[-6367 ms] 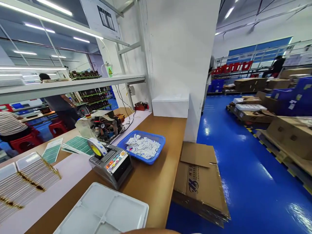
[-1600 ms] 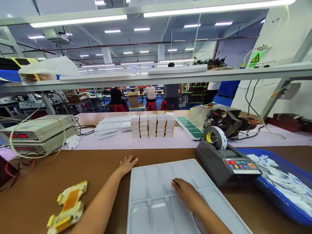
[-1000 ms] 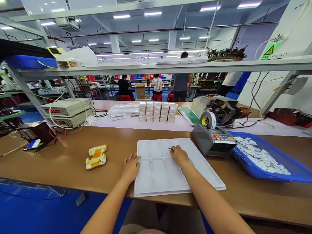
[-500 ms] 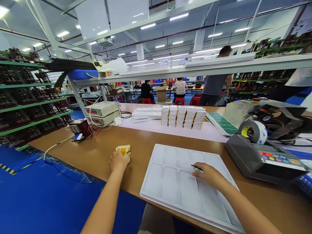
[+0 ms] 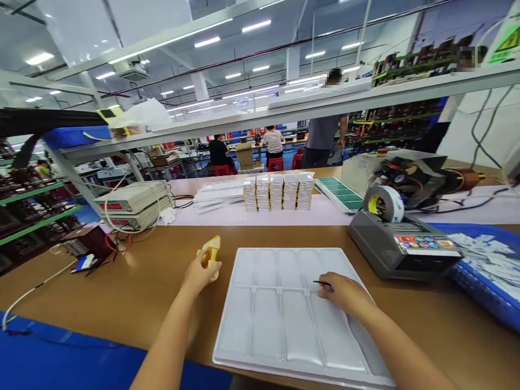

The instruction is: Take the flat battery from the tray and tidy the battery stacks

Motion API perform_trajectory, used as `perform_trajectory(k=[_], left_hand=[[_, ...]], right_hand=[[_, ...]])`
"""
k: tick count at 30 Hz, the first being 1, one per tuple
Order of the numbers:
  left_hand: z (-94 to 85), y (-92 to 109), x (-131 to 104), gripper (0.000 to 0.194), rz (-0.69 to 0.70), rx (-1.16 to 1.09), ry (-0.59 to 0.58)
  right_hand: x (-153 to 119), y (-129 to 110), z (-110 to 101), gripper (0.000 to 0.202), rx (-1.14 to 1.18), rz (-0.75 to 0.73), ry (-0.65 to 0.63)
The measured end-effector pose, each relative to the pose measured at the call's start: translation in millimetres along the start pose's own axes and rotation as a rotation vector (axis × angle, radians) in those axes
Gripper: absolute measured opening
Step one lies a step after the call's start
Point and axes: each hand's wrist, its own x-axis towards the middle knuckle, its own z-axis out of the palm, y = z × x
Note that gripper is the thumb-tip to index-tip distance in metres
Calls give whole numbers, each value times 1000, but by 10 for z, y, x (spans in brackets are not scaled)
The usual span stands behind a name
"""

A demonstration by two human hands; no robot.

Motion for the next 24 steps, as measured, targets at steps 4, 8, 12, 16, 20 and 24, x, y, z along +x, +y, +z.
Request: perform_trajectory(k=[4, 8, 12, 16, 20, 24], left_hand=[[352, 371, -271, 59, 342, 42, -120], [610, 568, -492, 57, 504, 336, -237], [576, 536, -411, 52, 526, 352, -189], [315, 367, -91, 54, 270, 327, 61], [90, 159, 156, 44, 69, 385, 54], [57, -32, 270, 39, 58, 381, 69]], right_hand=[[3, -1, -31, 19, 17, 6, 15], [12, 12, -48, 16, 28, -4, 11], [12, 5, -58, 12, 15, -28, 20], [28, -29, -67, 11, -32, -71, 54], [50, -71, -80, 12, -53, -83, 71], [55, -108, -78, 14, -52, -60, 61]])
